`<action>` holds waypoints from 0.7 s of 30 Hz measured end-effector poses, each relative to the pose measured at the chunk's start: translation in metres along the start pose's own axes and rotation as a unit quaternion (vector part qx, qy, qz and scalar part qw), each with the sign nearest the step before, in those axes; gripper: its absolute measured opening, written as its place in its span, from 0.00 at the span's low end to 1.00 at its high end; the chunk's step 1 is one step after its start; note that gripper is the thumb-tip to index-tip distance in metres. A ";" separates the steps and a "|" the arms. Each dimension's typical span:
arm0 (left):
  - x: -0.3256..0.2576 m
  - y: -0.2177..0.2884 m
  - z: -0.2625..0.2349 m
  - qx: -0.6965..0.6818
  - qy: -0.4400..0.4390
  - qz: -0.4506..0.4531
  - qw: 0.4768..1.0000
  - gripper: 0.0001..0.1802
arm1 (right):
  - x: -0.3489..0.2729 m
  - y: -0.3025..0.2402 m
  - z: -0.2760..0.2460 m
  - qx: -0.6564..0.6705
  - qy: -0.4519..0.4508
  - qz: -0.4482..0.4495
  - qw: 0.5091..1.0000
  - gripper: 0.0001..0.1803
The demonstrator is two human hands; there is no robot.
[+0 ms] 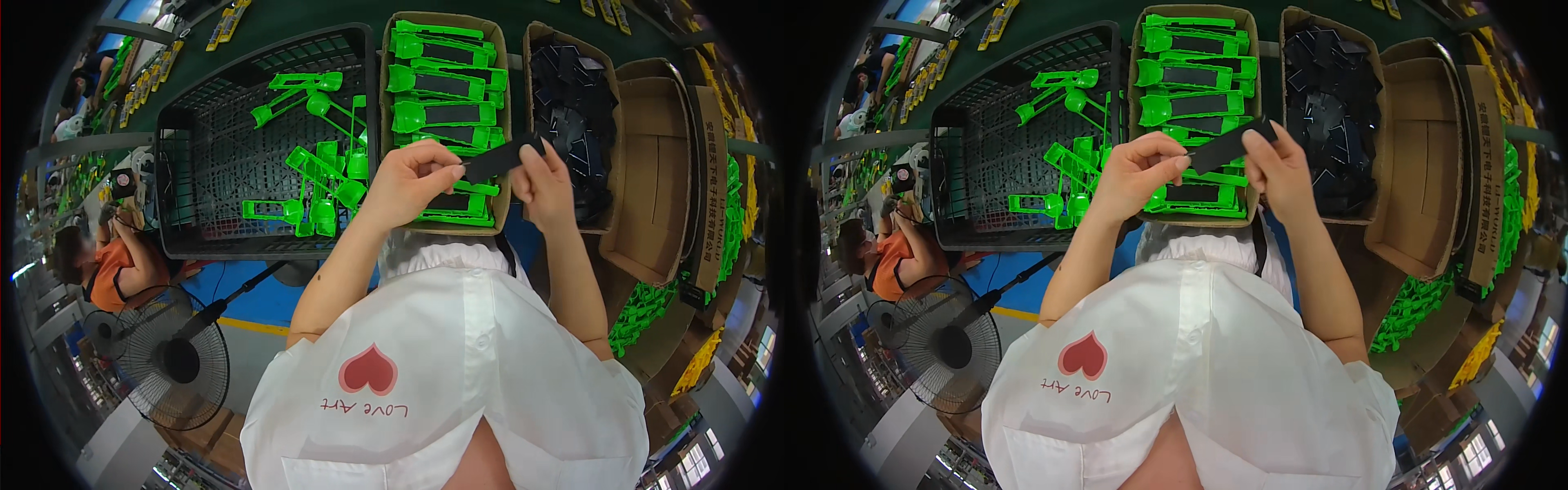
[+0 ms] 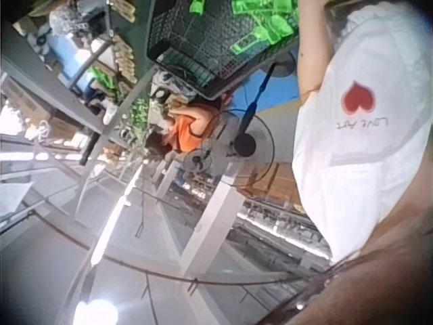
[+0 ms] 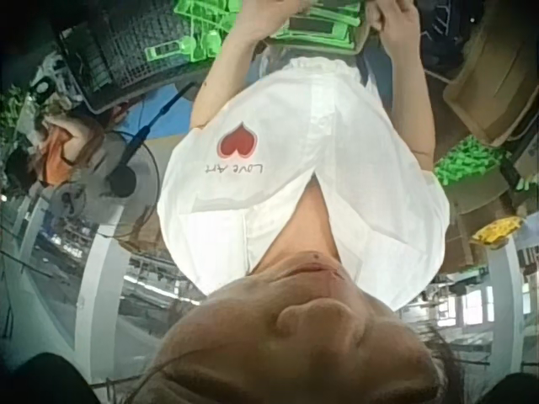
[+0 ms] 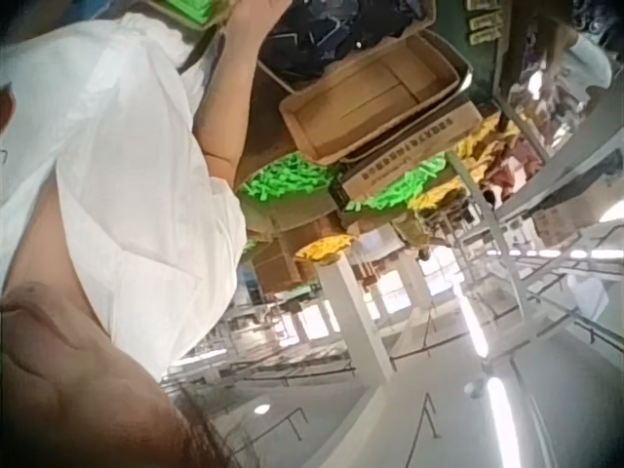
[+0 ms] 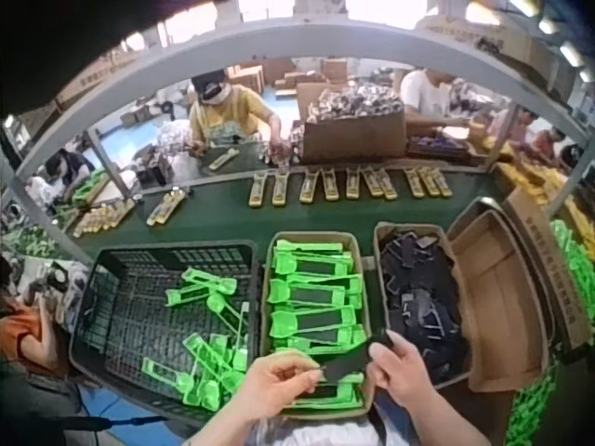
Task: The person assembles flashlight housings by taking green plastic frames and black panels from separate containers, snapping each black panel into a green frame by hand, and stacking the assembled parts in a box.
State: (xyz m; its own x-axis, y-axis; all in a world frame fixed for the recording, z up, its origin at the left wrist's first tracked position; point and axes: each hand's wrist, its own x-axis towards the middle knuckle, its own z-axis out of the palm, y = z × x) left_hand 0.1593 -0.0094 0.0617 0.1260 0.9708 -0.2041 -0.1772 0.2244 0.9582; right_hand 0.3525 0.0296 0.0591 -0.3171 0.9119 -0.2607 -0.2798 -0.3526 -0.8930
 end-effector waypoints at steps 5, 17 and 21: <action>-0.001 0.004 -0.006 -0.033 0.049 -0.035 0.998 0.05 | 0.002 -0.020 -0.001 -0.144 -0.025 0.000 0.989 0.05; -0.003 0.006 -0.027 -0.017 0.049 -0.017 0.999 0.09 | -0.004 -0.007 0.022 -0.244 -0.105 0.104 0.958 0.08; 0.001 0.014 -0.041 0.023 -0.002 0.000 1.000 0.16 | -0.005 -0.005 0.025 -0.265 -0.083 0.074 0.958 0.08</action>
State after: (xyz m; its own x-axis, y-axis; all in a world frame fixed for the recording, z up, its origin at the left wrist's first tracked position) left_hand 0.1169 -0.0016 0.0666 0.1307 0.9704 -0.2032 -0.1325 0.2202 0.9664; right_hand 0.3331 0.0213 0.0745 -0.4696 0.7990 -0.3755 0.2645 -0.2785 -0.9233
